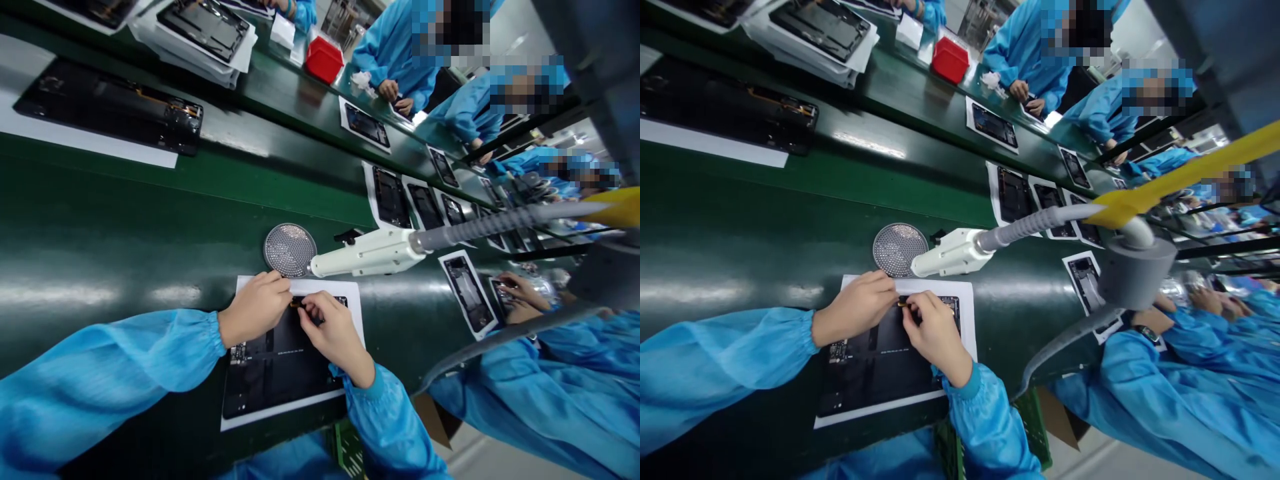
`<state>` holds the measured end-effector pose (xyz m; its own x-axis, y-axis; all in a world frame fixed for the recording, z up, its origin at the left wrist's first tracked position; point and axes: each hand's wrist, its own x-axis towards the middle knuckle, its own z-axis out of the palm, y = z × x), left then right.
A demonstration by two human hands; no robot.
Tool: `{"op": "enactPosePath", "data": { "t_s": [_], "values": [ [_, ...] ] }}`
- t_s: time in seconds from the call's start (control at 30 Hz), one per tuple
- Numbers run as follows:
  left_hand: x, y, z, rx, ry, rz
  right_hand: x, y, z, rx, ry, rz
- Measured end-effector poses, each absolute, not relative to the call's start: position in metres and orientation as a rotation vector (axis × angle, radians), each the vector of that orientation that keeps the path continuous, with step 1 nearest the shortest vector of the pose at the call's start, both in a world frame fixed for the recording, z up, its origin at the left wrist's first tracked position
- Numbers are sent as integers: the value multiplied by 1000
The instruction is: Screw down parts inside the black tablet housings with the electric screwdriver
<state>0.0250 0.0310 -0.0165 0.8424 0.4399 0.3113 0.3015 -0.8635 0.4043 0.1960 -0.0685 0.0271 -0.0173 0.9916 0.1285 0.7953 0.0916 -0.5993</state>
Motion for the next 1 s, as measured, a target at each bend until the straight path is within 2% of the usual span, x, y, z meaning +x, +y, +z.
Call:
{"op": "enactPosePath", "data": {
  "t_s": [0.27, 1.0],
  "values": [
    [26, 29, -22, 2704, 531, 567, 200, -51, 13, -1802, -1881, 527],
    [27, 30, -22, 2683, 497, 613, 203, -40, 19, -1748, -2064, 580]
  ]
}}
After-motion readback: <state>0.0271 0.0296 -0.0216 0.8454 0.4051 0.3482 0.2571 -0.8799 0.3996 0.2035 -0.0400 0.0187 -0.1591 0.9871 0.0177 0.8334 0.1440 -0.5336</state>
